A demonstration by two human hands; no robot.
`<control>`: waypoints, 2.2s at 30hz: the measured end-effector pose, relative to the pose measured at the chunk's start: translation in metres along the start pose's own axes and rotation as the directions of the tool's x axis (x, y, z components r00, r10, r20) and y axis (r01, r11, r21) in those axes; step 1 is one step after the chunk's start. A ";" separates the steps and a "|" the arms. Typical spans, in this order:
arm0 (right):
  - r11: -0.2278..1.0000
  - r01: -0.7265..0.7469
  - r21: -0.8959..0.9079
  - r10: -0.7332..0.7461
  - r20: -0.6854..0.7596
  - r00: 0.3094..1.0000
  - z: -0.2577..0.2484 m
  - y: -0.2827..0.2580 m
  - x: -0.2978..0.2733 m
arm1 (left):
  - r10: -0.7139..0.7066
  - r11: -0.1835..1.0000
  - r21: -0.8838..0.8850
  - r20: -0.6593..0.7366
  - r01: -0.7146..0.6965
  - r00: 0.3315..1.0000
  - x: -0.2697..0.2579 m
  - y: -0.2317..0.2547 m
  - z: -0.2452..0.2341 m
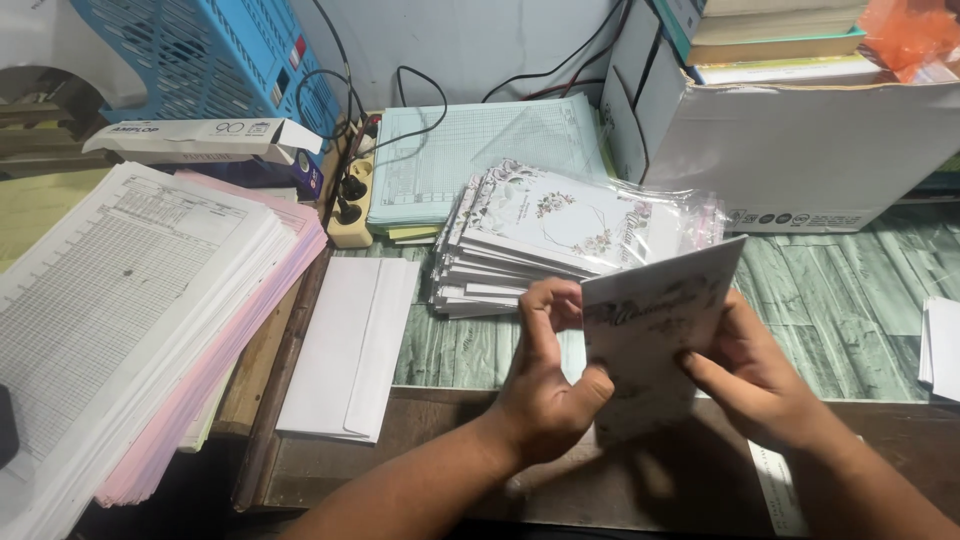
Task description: The person places invitation cards into clear plastic sleeves by hand and organizes them into a stack.
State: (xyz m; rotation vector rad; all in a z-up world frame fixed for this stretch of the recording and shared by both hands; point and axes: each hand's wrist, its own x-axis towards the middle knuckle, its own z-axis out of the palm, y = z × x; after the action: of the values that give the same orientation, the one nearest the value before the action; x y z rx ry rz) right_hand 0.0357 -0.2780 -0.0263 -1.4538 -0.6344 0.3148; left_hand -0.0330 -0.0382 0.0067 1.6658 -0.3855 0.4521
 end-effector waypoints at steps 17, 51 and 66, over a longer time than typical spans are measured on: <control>0.289 -0.371 -0.882 0.901 0.120 0.416 -0.083 -0.004 -0.025 | -0.454 0.592 0.799 0.220 0.108 0.863 0.262 -0.089 -0.037; 0.524 -0.790 -0.319 0.846 0.301 0.440 -0.024 -0.083 0.011 | -0.338 0.701 0.607 -0.178 0.374 0.924 0.318 -0.067 -0.031; 0.759 0.406 0.509 -0.524 0.109 0.845 -0.042 -0.036 0.001 | -0.133 0.972 0.233 0.464 0.024 0.876 0.174 0.101 -0.074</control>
State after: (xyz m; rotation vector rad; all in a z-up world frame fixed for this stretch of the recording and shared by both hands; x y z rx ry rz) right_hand 0.0542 -0.3157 0.0097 -0.7512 -1.0249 0.2288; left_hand 0.0616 0.0216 0.1889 2.0030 -0.6461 0.0094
